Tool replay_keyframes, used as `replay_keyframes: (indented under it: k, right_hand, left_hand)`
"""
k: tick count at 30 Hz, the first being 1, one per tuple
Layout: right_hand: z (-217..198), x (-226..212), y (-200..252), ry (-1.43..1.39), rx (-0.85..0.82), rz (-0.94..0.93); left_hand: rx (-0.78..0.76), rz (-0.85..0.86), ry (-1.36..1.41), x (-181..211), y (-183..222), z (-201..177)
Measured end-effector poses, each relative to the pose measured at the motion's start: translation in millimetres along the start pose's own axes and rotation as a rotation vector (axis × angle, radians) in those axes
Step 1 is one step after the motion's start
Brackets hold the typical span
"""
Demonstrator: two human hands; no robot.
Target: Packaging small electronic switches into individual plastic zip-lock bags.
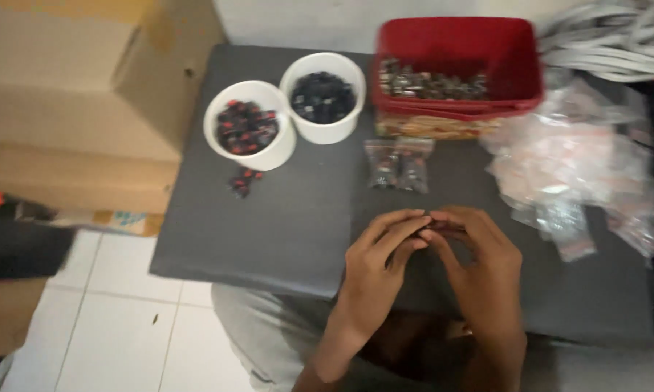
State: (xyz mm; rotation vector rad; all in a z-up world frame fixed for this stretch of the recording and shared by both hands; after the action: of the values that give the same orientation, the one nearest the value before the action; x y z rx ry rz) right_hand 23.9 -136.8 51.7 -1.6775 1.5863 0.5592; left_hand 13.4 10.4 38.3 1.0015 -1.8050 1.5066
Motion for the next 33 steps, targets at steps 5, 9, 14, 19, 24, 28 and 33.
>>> replay_keyframes:
  k: [5, 9, 14, 19, 24, 28, 33]
  right_hand:
    - [-17.9, 36.3, 2.6, 0.084, -0.066, 0.044]
    - [-17.3, 44.6, 1.3, 0.04, -0.108, 0.072]
    - [-16.1, 46.6, 0.8, -0.014, -0.107, 0.034]
    - [-18.0, 48.2, 2.4, -0.031, -0.129, 0.054]
    - [-16.1, 43.3, 0.2, -0.016, -0.054, 0.042]
    - [-17.7, 34.6, -0.6, -0.027, -0.051, 0.022]
    - [-20.0, 31.3, -1.4, -0.049, -0.066, 0.014]
  left_hand:
    - [-0.16, 0.036, 0.0, -7.7, 3.9, 25.1]
    - [-0.215, 0.087, -0.126, -7.6, 4.6, 29.4]
    - [-0.137, 0.267, -0.262, -14.3, 4.8, 29.4]
    - [-0.123, 0.254, -0.4, -22.1, 14.0, 28.9]
    - [-0.116, 0.114, -0.365, -23.9, 13.0, 29.4]
    - [-0.113, 0.069, -0.312, -20.5, 11.5, 28.8]
    - [-0.166, 0.081, -0.343, -24.2, 13.4, 30.5]
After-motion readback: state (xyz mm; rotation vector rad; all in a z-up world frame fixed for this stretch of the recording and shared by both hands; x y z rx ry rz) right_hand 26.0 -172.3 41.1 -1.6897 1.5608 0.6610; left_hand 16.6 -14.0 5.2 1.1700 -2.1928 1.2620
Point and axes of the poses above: each hand's wrist, its own y-axis away from the middle knuckle, its own z-axis out of the palm, x = y × z, the point moved 1 cm from there along -y, towards the middle knuckle, and after that the axes turned 13 degrees about z, right-handed, at the moved point
